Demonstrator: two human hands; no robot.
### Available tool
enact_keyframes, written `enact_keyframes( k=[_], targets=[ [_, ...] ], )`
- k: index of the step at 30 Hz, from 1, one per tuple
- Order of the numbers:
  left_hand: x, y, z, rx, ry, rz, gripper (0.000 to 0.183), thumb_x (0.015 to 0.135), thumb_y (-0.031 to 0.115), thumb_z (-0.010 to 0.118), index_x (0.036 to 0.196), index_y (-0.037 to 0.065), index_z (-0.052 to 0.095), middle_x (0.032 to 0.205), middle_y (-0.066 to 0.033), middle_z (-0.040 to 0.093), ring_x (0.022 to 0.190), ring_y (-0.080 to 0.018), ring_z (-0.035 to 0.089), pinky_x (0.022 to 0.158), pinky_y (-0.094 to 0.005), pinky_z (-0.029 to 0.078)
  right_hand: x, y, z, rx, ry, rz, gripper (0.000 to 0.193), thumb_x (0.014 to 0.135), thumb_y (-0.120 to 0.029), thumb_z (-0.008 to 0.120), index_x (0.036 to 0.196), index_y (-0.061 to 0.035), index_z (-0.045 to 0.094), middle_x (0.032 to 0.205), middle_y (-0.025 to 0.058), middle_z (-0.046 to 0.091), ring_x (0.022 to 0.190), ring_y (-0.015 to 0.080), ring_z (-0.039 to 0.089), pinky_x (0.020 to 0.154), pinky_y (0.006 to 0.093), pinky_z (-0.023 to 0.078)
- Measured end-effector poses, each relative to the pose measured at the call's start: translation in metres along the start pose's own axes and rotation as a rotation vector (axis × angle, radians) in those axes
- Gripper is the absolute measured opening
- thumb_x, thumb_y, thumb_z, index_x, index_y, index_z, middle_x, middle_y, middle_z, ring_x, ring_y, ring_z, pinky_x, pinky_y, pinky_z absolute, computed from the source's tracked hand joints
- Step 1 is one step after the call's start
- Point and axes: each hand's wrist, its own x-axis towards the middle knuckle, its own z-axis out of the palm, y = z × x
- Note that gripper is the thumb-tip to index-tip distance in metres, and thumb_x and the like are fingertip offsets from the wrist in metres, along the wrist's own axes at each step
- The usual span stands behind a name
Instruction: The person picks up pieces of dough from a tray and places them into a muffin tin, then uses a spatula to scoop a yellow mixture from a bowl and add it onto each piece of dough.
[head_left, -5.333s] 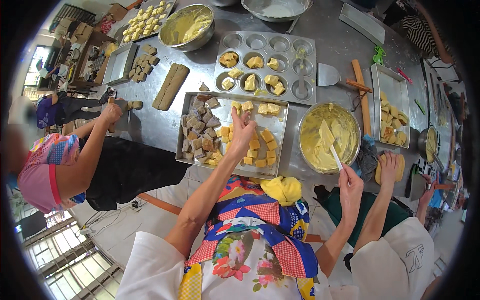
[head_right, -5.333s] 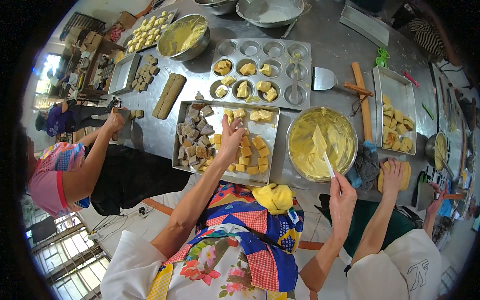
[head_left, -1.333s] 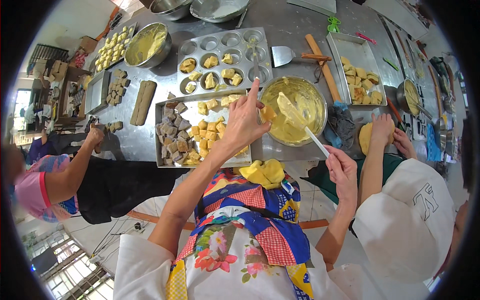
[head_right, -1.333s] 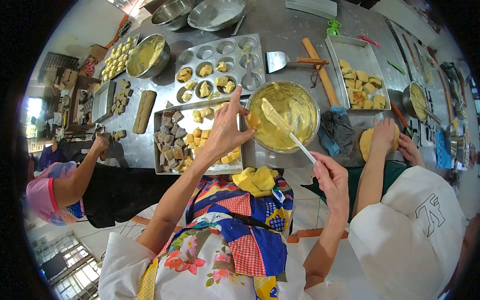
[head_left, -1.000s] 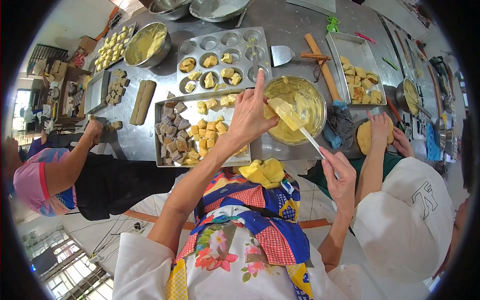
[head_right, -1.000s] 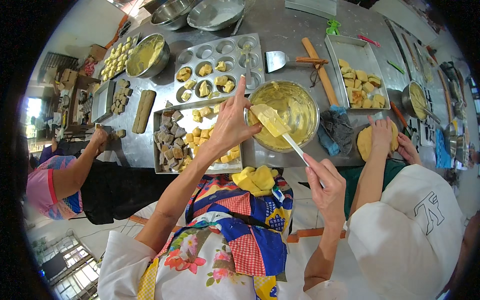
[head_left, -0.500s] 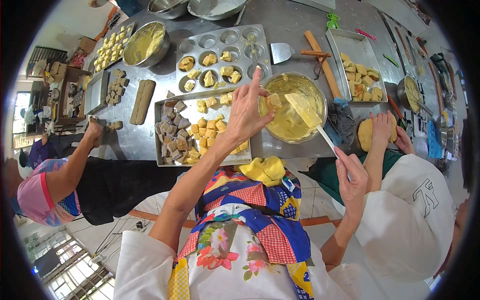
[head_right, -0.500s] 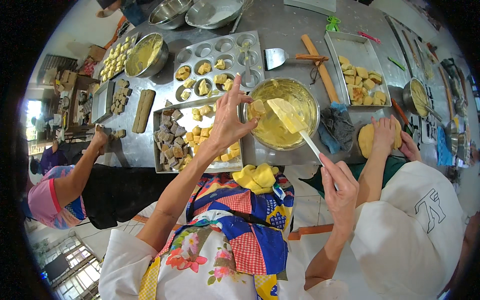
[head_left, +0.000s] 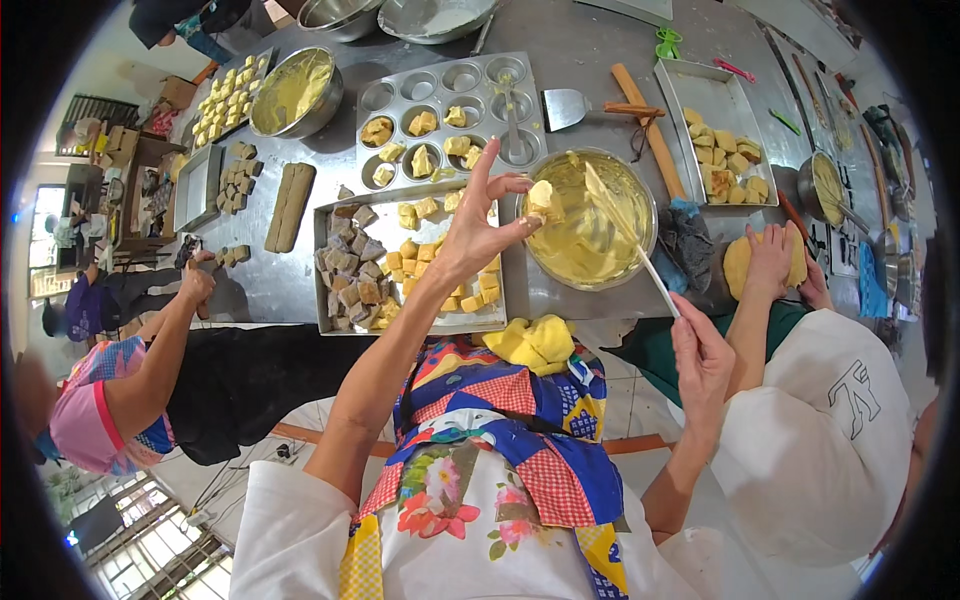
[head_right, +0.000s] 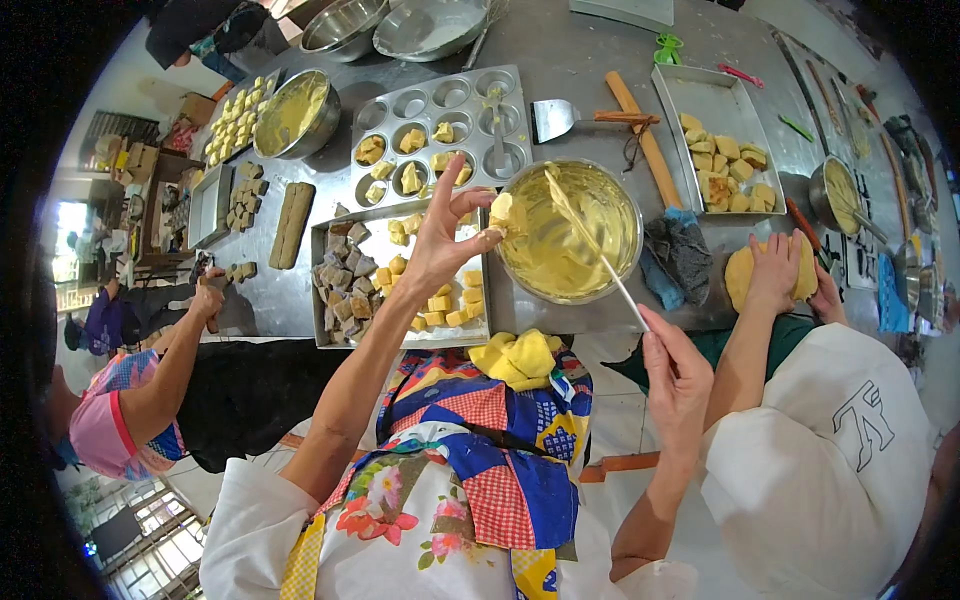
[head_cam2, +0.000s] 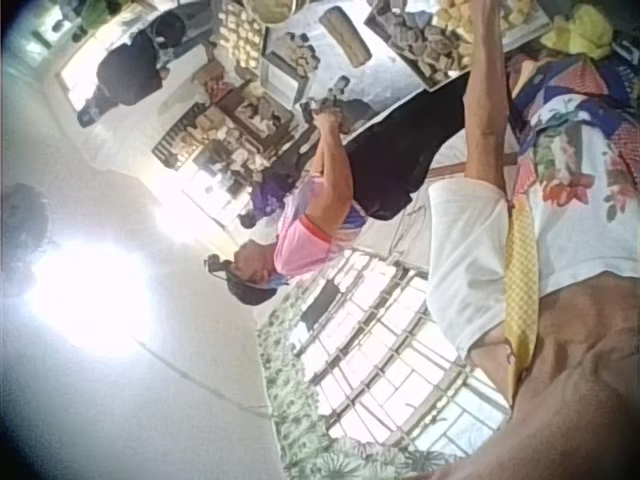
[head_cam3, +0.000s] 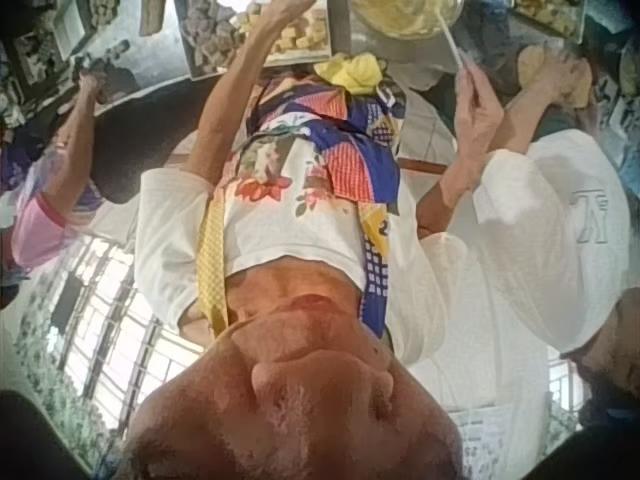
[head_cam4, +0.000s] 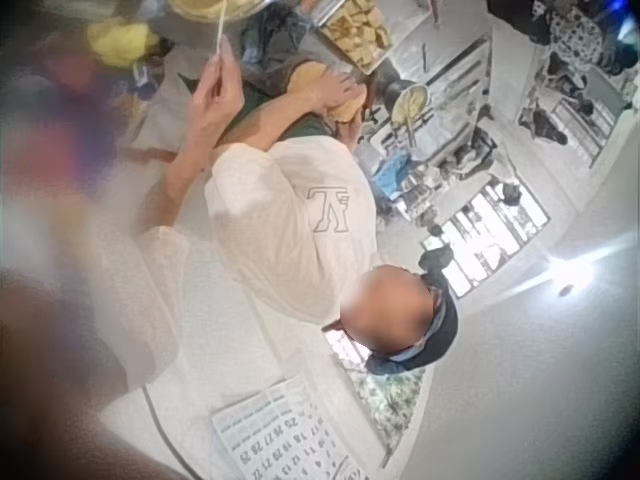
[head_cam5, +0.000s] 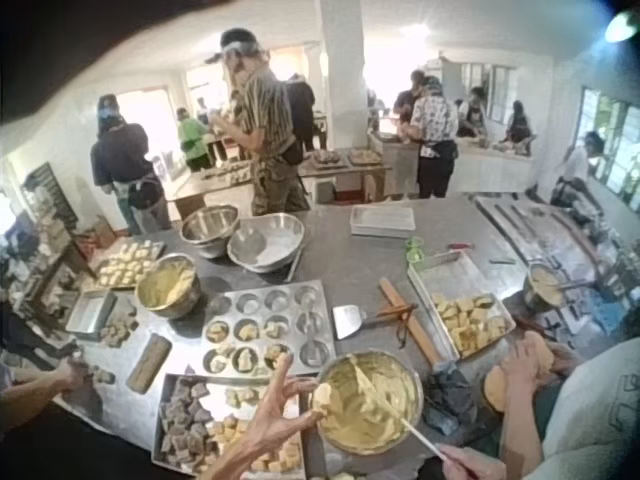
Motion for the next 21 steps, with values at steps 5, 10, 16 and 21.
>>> enact_keyframes(
  k=[5,10,16,21],
  targets=[
    [-0.004,0.012,0.016,0.045,0.094,0.04,0.104,0.067,0.011,0.076,0.146,0.007,0.008,0.104,-0.0111,0.057,0.102,-0.02,0.056,0.104,-0.0443,0.03,-0.005,-0.003,0.022,0.104,0.007,0.107,0.023,0.091,-0.006,0.055,0.112,-0.0009,0.062,0.078,-0.0027,0.054,0.064,0.0032,0.04,0.053,0.0181,0.031],
    [-0.003,0.026,0.025,0.162,0.182,0.104,0.1,0.068,0.013,0.076,0.146,0.009,0.013,0.1,-0.0092,0.062,0.11,-0.021,0.053,0.104,-0.0458,0.03,-0.005,0.002,0.032,0.025,-0.026,-0.16,0.023,0.088,-0.002,0.056,0.11,-0.001,0.063,0.07,-0.0008,0.048,0.061,0.0054,0.04,0.053,0.0194,0.032],
    [0.003,0.021,0.018,0.174,0.184,0.113,0.098,0.069,0.011,0.074,0.145,0.006,0.013,0.102,-0.0106,0.062,0.106,-0.0204,0.055,0.104,-0.0441,0.031,-0.011,-0.013,0.015,-0.112,-0.123,-0.175,0.024,0.087,0.001,0.056,0.11,-0.0007,0.063,0.068,0.0018,0.046,0.059,0.0067,0.039,0.051,0.0208,0.03],
    [0.01,0.009,0.008,-0.276,0.063,-0.067,0.096,0.071,0.011,0.075,0.145,0.006,0.015,0.104,-0.0095,0.062,0.106,-0.0198,0.055,0.104,-0.0428,0.032,-0.015,-0.009,-0.005,-0.052,-0.024,-0.049,0.023,0.088,0.0,0.054,0.11,-0.0006,0.063,0.07,0.0003,0.048,0.06,0.0056,0.039,0.051,0.0202,0.029]
  ],
)
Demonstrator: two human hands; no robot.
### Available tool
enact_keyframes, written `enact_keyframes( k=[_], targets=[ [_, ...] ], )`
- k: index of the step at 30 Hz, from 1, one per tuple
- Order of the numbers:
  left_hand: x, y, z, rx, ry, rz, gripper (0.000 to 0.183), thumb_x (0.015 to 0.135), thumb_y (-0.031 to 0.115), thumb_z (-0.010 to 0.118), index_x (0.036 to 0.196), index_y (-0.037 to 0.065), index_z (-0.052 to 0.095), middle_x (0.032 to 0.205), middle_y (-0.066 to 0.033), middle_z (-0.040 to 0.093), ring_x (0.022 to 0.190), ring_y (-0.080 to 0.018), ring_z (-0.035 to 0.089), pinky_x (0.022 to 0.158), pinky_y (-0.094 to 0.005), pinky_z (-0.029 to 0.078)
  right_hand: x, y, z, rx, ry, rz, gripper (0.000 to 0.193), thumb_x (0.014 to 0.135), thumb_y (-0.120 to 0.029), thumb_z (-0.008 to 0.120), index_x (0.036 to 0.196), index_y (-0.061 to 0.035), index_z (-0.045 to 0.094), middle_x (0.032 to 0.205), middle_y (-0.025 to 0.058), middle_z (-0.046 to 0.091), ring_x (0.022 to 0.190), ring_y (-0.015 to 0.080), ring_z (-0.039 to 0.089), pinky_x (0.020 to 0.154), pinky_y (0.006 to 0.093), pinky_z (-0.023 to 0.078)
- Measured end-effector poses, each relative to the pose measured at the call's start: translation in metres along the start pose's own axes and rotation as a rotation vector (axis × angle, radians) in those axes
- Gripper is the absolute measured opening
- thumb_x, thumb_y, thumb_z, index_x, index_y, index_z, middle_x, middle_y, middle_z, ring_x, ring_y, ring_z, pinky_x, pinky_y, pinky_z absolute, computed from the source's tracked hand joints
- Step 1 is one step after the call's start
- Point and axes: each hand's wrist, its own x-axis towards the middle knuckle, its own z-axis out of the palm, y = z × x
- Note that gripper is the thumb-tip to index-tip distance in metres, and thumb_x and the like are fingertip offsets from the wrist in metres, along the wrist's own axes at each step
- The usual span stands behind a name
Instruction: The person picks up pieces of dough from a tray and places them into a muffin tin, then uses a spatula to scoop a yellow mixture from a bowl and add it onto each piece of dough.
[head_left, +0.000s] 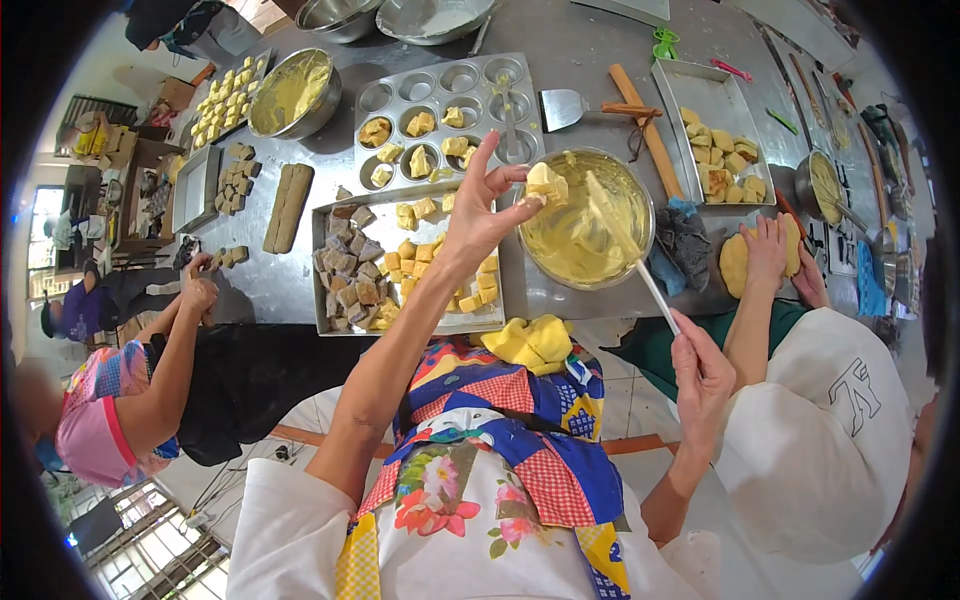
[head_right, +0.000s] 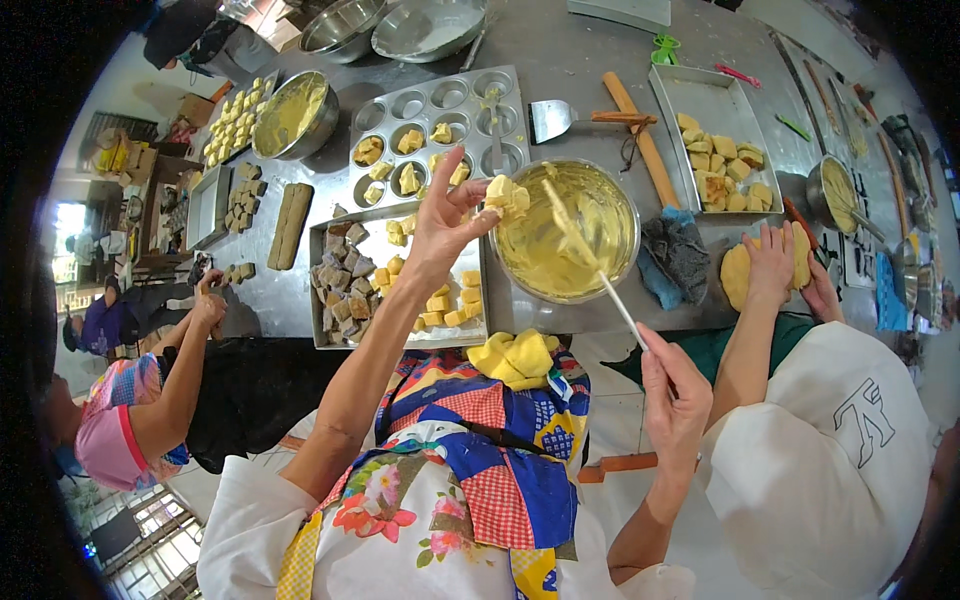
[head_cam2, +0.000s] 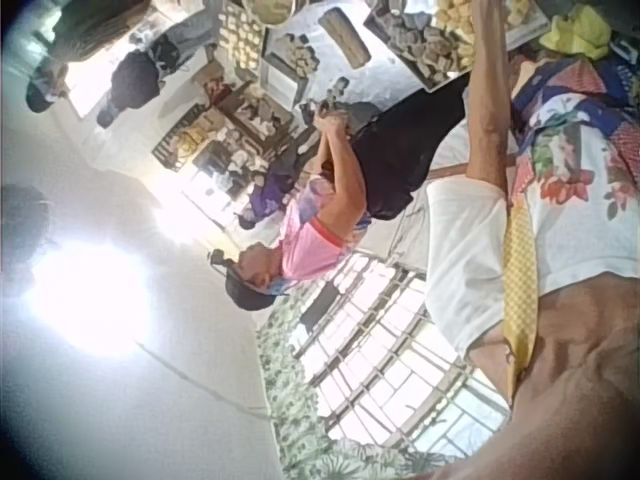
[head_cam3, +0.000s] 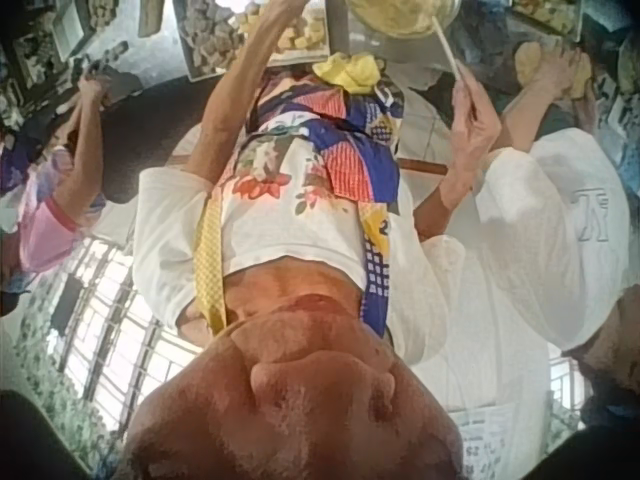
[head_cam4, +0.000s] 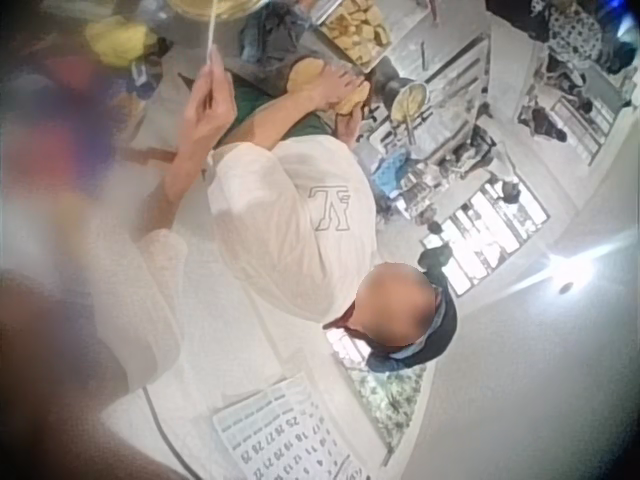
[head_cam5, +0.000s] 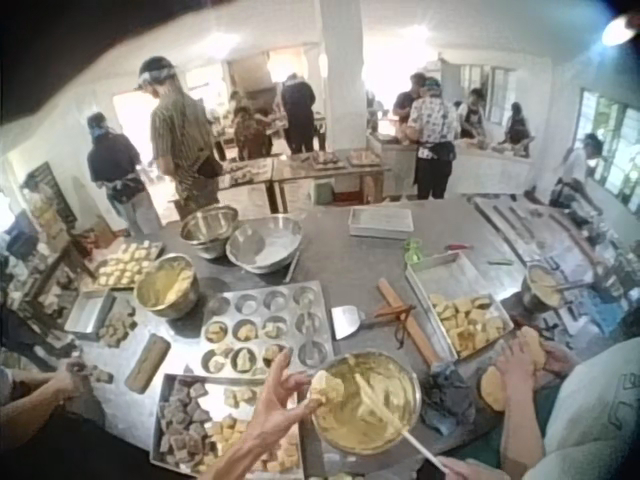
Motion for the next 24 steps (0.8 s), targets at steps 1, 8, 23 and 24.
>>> enact_keyframes(
  k=[1,8,23,24],
  targets=[
    [-0.001,-0.002,-0.001,-0.008,-0.012,0.014,0.096,0.071,0.011,0.075,0.145,0.006,0.015,0.104,-0.0091,0.061,0.106,-0.0197,0.055,0.103,-0.0427,0.032,-0.001,0.0,-0.001,0.022,0.025,0.035,0.023,0.089,0.0,0.054,0.11,-0.0006,0.063,0.07,0.0,0.049,0.061,0.0054,0.039,0.051,0.0201,0.029],
    [-0.008,0.009,0.013,0.528,0.067,0.152,0.098,0.068,0.016,0.078,0.144,0.005,0.017,0.097,-0.0085,0.062,0.104,-0.0216,0.055,0.103,-0.0431,0.031,0.002,0.017,0.029,0.123,-0.038,0.01,0.023,0.09,-0.006,0.055,0.111,0.0003,0.062,0.071,-0.0016,0.05,0.06,0.0039,0.038,0.051,0.0178,0.029],
    [-0.006,0.007,0.008,0.707,-0.049,0.092,0.091,0.071,0.014,0.071,0.144,0.005,0.017,0.111,-0.0163,0.06,0.117,-0.0302,0.046,0.103,-0.0444,0.03,0.008,0.065,0.043,0.853,-0.174,0.525,0.03,0.092,-0.017,0.054,0.118,-0.0024,0.058,0.064,-0.0027,0.045,0.045,-0.0005,0.029,0.039,0.0149,0.02],
    [-0.006,0.008,0.008,0.696,-0.046,0.136,0.091,0.071,0.013,0.071,0.145,0.007,0.018,0.112,-0.0162,0.06,0.117,-0.0298,0.047,0.103,-0.0442,0.03,0.008,0.067,0.043,0.877,-0.178,0.523,0.03,0.093,-0.017,0.053,0.118,-0.0023,0.058,0.064,-0.0027,0.045,0.045,-0.0004,0.029,0.039,0.015,0.02]
  ],
)
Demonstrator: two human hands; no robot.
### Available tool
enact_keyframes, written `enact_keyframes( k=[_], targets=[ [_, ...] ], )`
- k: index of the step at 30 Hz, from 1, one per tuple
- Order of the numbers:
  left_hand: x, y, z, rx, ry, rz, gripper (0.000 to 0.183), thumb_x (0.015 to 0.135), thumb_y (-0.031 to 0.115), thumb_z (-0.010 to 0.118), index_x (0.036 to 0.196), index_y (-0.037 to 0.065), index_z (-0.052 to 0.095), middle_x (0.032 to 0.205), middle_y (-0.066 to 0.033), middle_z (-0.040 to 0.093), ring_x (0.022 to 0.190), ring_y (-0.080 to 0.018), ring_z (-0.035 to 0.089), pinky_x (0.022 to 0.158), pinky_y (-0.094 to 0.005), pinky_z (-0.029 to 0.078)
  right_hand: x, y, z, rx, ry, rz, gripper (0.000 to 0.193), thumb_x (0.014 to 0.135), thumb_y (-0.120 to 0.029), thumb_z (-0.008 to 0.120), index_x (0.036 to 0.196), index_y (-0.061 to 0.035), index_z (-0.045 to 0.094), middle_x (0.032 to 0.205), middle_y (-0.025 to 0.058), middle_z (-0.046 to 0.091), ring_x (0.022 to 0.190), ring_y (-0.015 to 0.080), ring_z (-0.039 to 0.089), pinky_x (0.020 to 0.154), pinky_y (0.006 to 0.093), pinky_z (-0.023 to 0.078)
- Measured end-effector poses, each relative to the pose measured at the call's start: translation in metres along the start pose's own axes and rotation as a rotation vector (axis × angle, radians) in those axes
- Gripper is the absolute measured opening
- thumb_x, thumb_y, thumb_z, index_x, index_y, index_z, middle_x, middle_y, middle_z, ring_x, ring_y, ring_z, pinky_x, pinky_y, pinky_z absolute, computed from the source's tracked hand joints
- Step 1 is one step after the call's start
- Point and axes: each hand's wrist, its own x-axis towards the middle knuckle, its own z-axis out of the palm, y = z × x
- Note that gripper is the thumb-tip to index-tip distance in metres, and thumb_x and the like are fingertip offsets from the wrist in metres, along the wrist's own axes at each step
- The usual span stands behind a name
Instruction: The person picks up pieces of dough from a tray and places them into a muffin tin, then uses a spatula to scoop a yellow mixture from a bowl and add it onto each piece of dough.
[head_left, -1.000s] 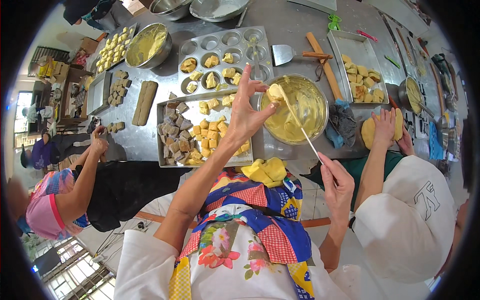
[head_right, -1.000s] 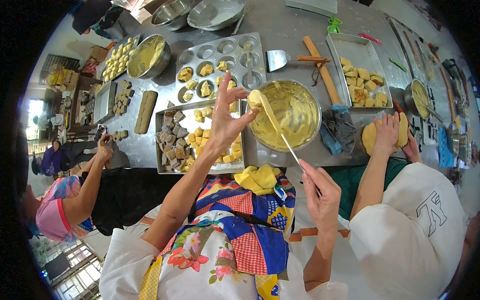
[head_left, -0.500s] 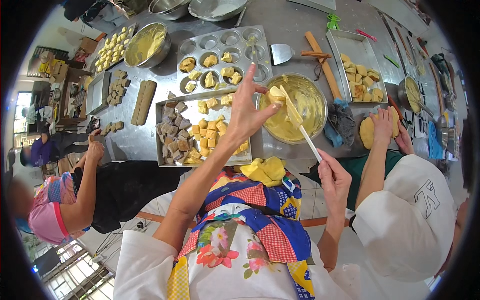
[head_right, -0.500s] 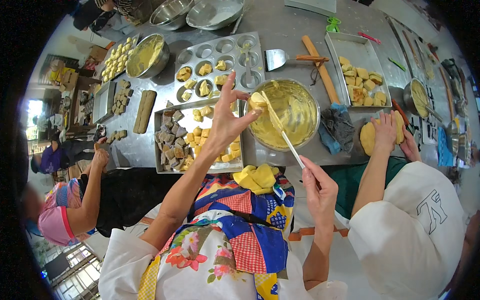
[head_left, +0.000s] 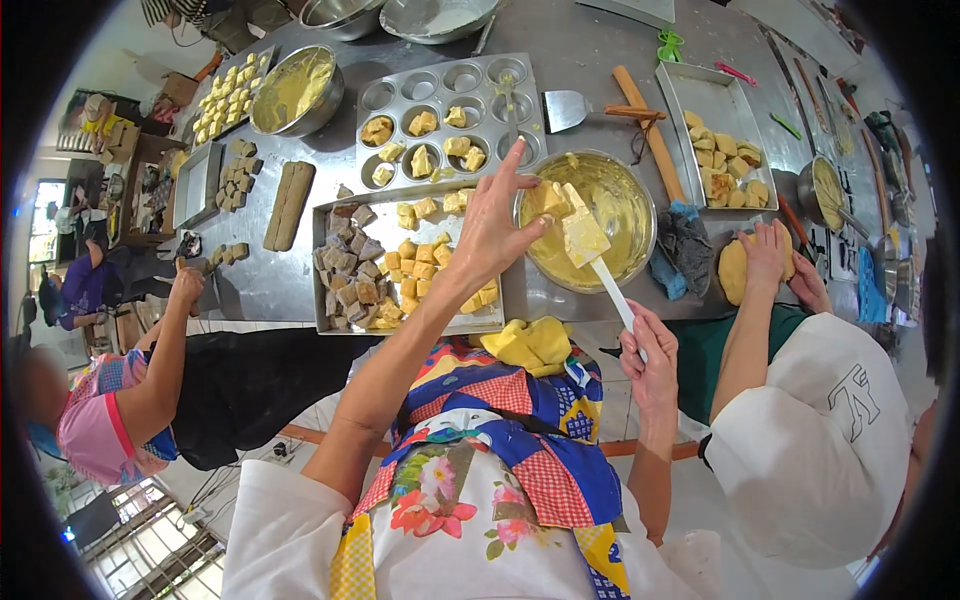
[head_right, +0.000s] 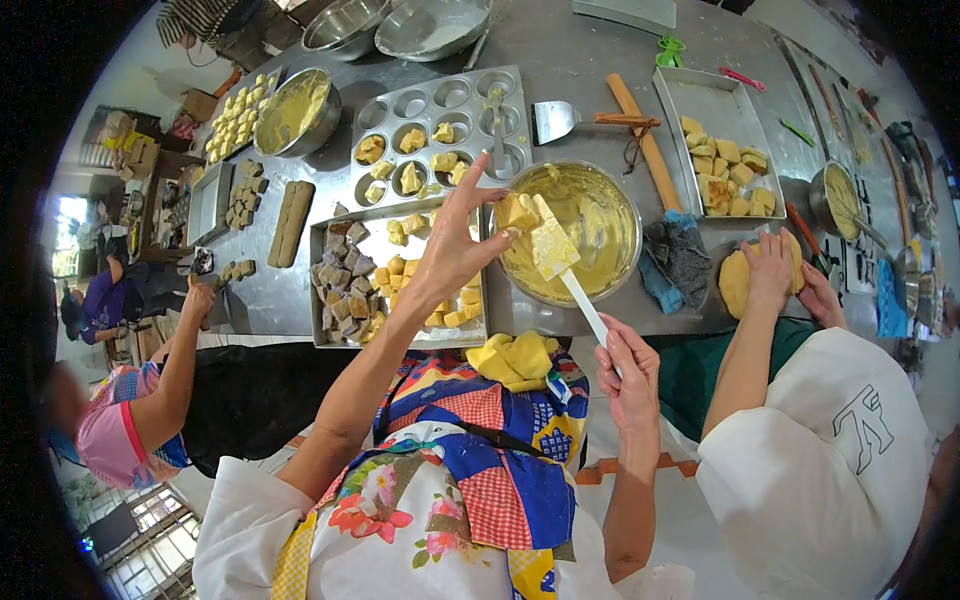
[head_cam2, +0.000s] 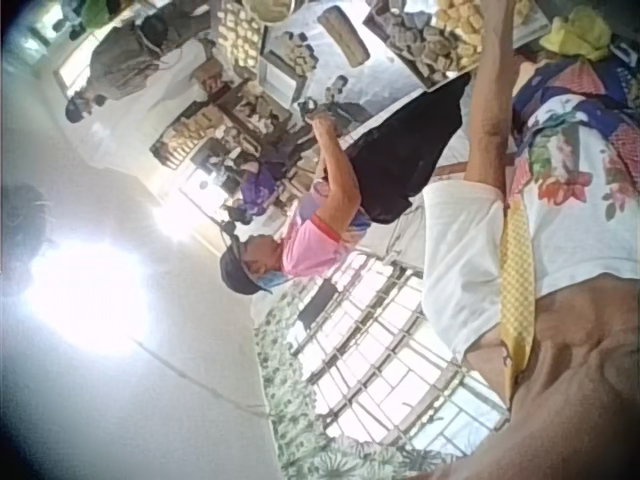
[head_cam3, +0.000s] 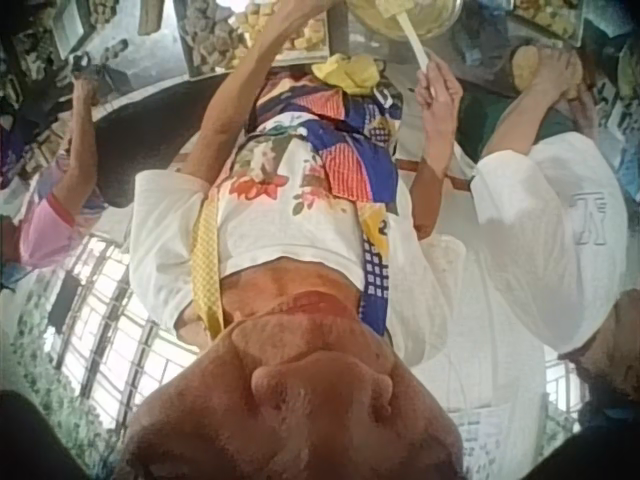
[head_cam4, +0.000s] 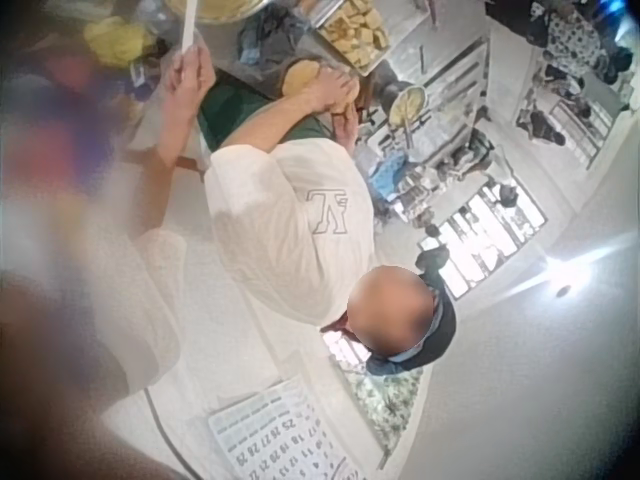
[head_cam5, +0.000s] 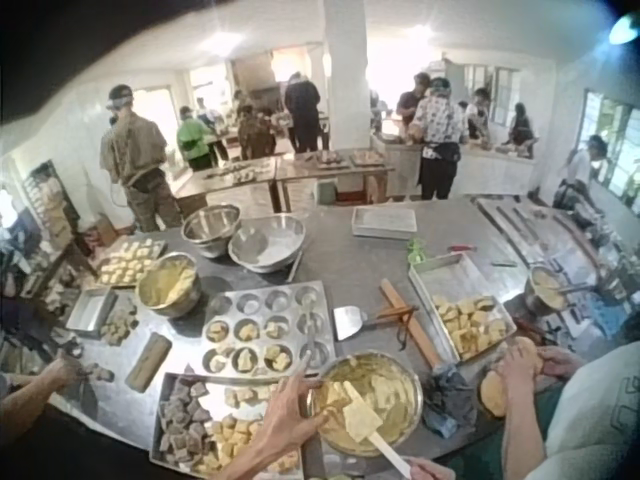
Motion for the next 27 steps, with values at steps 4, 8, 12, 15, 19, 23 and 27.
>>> enact_keyframes(
  k=[4,8,12,15,19,23,27],
  targets=[
    [0.001,0.004,-0.002,-0.013,0.073,0.098,0.09,0.071,0.013,0.07,0.145,0.011,0.019,0.112,-0.0157,0.06,0.116,-0.028,0.048,0.102,-0.0434,0.032,0.002,0.007,-0.004,0.058,-0.026,-0.012,0.03,0.093,-0.016,0.052,0.119,-0.0022,0.057,0.064,-0.0025,0.044,0.046,-0.0001,0.029,0.039,0.0152,0.021],
    [0.002,0.004,-0.002,-0.122,0.074,-0.064,0.092,0.069,0.015,0.072,0.145,0.013,0.021,0.111,-0.0145,0.06,0.114,-0.0262,0.049,0.097,-0.0424,0.036,0.001,0.007,-0.004,0.076,-0.058,-0.043,0.029,0.093,-0.014,0.052,0.118,-0.002,0.057,0.065,-0.0019,0.045,0.046,0.0003,0.029,0.04,0.0155,0.021],
    [-0.002,-0.002,-0.002,-0.045,0.134,-0.043,0.093,0.066,0.014,0.073,0.144,0.01,0.022,0.108,-0.0119,0.06,0.108,-0.0256,0.051,0.091,-0.043,0.039,-0.002,0.003,-0.001,-0.103,0.053,-0.136,0.028,0.092,-0.012,0.053,0.118,-0.0017,0.057,0.066,-0.0016,0.046,0.047,0.0005,0.031,0.04,0.0155,0.022],
    [-0.002,0.005,-0.005,0.181,0.137,0.034,0.094,0.065,0.012,0.073,0.143,0.006,0.021,0.105,-0.01,0.059,0.104,-0.0264,0.05,0.092,-0.0423,0.036,-0.006,-0.01,0.01,-0.475,0.153,-0.429,0.025,0.09,-0.006,0.056,0.114,-0.0016,0.061,0.067,-0.0012,0.045,0.053,0.0033,0.036,0.044,0.0181,0.026],
    [-0.001,0.019,-0.002,0.337,0.076,0.066,0.097,0.063,0.012,0.073,0.142,0.001,0.017,0.1,-0.0091,0.059,0.102,-0.0272,0.047,0.094,-0.0407,0.032,-0.006,-0.019,0.02,-1.012,0.133,-0.821,0.027,0.084,0.0,0.06,0.111,-0.0021,0.063,0.067,0.0031,0.044,0.055,0.0091,0.042,0.045,0.0244,0.033],
    [0.001,0.022,-0.002,0.343,0.052,0.026,0.101,0.062,0.012,0.072,0.144,0.003,0.014,0.099,-0.0083,0.059,0.102,-0.0266,0.048,0.096,-0.042,0.031,-0.011,-0.016,0.024,-1.223,0.12,-0.864,0.032,0.079,0.003,0.063,0.11,-0.0047,0.064,0.069,0.0068,0.044,0.055,0.0151,0.047,0.048,0.0287,0.039],
    [0.003,0.019,-0.006,0.369,0.027,0.043,0.104,0.06,0.012,0.072,0.145,0.005,0.012,0.099,-0.0085,0.059,0.103,-0.0265,0.048,0.098,-0.0422,0.029,-0.016,-0.02,0.021,-1.328,0.09,-0.929,0.036,0.076,0.004,0.065,0.11,-0.0068,0.065,0.071,0.0058,0.047,0.056,0.018,0.049,0.05,0.0306,0.042]
  ],
)
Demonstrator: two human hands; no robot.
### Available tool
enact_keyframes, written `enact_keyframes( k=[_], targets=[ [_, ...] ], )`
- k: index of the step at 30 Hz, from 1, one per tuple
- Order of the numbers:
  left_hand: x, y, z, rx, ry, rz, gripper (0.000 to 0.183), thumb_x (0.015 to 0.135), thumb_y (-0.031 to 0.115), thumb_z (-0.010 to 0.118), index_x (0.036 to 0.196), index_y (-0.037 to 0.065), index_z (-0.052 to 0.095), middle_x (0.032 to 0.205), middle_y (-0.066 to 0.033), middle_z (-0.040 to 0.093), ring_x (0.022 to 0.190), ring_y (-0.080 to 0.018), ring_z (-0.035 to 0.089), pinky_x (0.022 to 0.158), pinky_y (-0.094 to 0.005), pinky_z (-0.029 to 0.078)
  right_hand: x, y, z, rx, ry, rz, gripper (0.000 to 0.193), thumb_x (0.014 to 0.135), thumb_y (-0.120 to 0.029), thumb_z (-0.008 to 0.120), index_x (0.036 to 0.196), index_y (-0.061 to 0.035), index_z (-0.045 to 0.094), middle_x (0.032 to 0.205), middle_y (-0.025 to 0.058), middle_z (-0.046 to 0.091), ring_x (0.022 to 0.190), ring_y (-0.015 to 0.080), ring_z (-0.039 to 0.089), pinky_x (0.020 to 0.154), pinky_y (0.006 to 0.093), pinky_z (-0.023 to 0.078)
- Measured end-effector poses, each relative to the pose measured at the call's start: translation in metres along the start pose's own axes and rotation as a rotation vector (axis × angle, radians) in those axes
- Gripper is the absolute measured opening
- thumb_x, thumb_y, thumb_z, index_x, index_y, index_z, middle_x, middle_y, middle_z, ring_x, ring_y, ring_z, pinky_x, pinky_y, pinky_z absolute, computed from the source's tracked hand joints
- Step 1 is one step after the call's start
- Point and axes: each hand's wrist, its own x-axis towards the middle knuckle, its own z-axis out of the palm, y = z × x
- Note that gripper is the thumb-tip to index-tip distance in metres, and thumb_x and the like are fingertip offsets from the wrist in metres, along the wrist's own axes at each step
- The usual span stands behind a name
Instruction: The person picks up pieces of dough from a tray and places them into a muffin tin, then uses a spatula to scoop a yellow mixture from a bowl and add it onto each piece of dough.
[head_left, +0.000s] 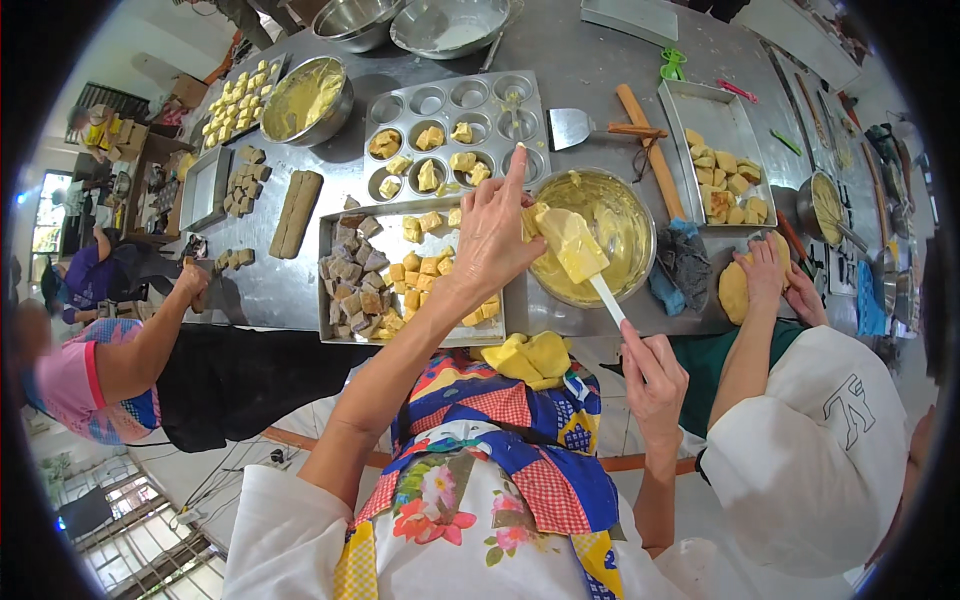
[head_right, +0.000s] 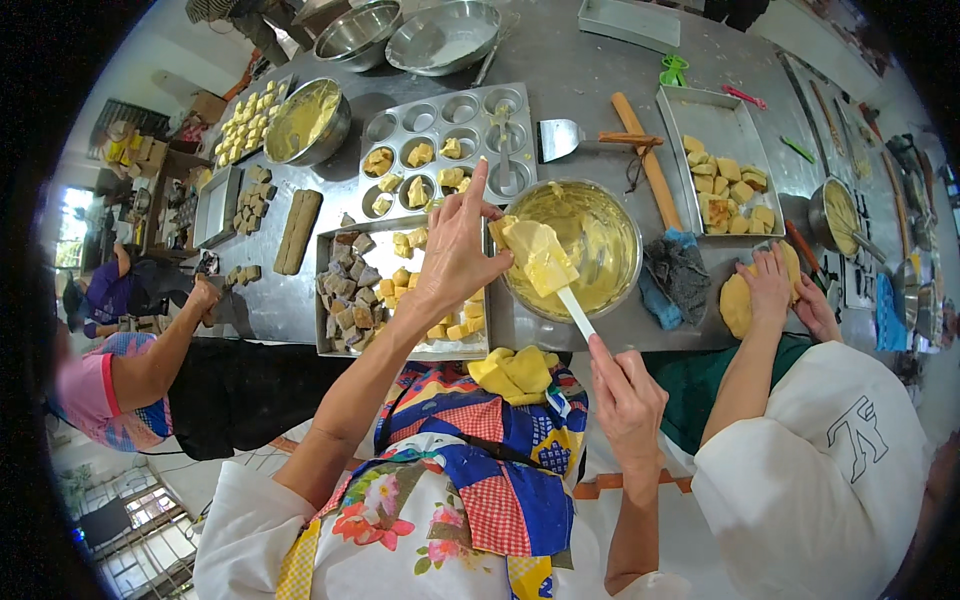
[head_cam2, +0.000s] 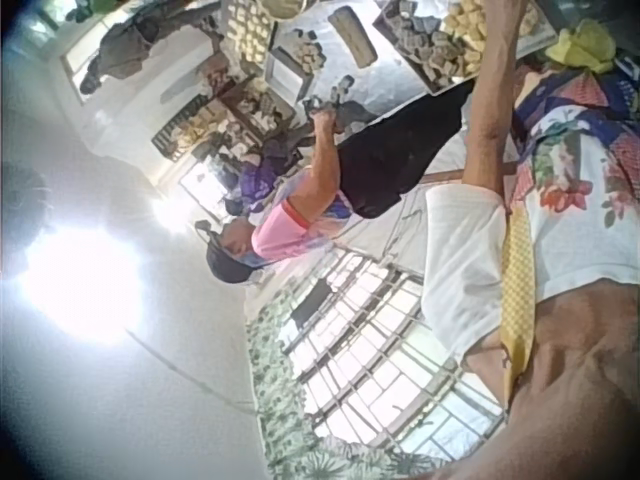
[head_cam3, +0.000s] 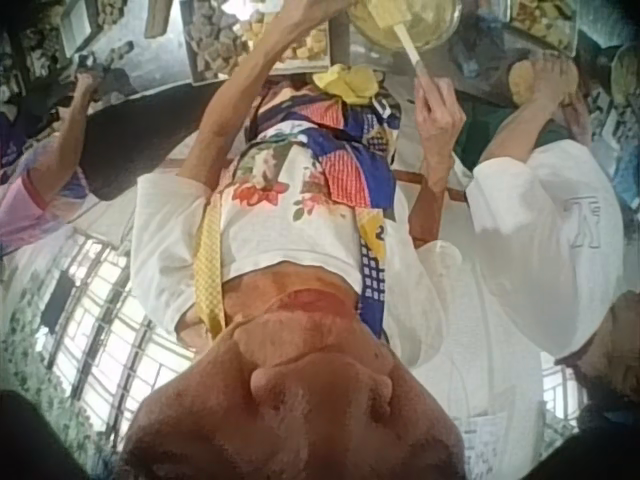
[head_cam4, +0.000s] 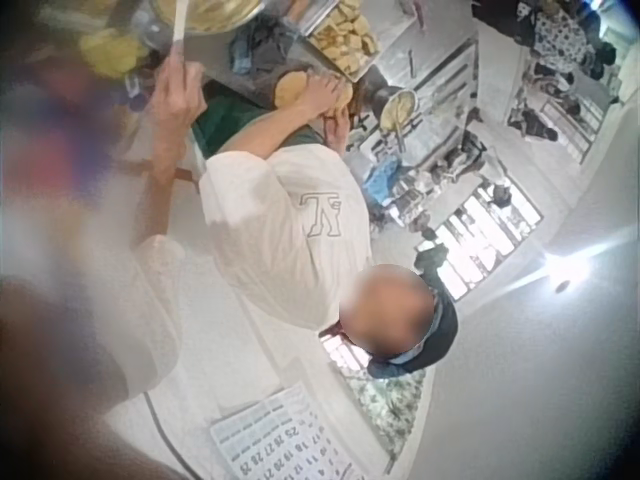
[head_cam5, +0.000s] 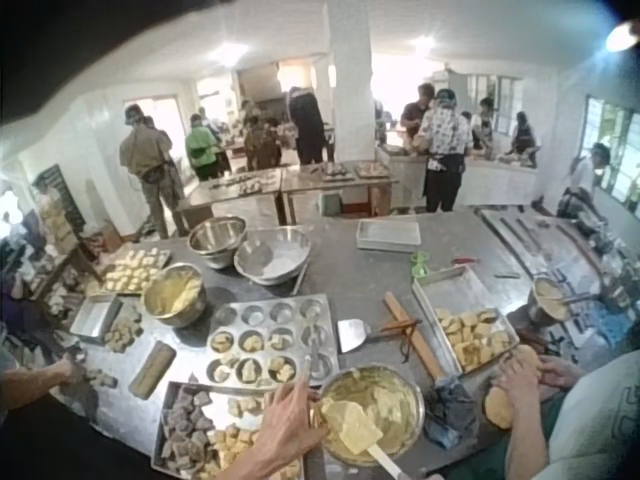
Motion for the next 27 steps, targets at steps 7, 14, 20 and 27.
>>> enact_keyframes(
  k=[7,14,20,27],
  targets=[
    [0.0,-0.005,0.005,0.064,0.074,0.215,0.102,0.062,0.011,0.073,0.144,0.004,0.014,0.1,-0.0076,0.06,0.109,-0.0275,0.045,0.1,-0.0426,0.027,0.008,0.004,-0.012,-0.051,-0.012,0.008,0.036,0.076,0.005,0.064,0.11,-0.0068,0.065,0.07,0.0062,0.046,0.056,0.0163,0.049,0.049,0.0297,0.041],
    [-0.001,-0.004,0.012,0.034,0.188,0.163,0.103,0.061,0.01,0.075,0.144,0.001,0.014,0.1,-0.0067,0.06,0.11,-0.0269,0.044,0.101,-0.0422,0.026,0.001,0.001,-0.021,0.78,0.047,0.611,0.024,0.093,-0.008,0.051,0.115,-0.0038,0.06,0.065,-0.0007,0.048,0.051,0.0022,0.038,0.043,0.0177,0.027],
    [0.001,0.008,0.014,-0.07,0.198,0.132,0.105,0.061,0.009,0.075,0.144,-0.001,0.011,0.099,-0.0074,0.06,0.109,-0.0267,0.046,0.101,-0.042,0.027,0.001,-0.006,0.002,1.009,0.004,0.704,0.025,0.094,-0.013,0.051,0.116,-0.0034,0.059,0.064,-0.0027,0.049,0.05,0.0007,0.035,0.043,0.0145,0.026],
    [0.001,0.007,0.01,-0.173,0.21,0.193,0.104,0.062,0.009,0.075,0.143,-0.002,0.011,0.099,-0.0078,0.061,0.111,-0.0268,0.046,0.101,-0.042,0.028,0.003,0.008,0.01,0.871,0.019,0.721,0.024,0.094,-0.012,0.052,0.114,-0.0026,0.061,0.065,-0.0019,0.049,0.052,0.0012,0.037,0.044,0.0152,0.027]
  ],
)
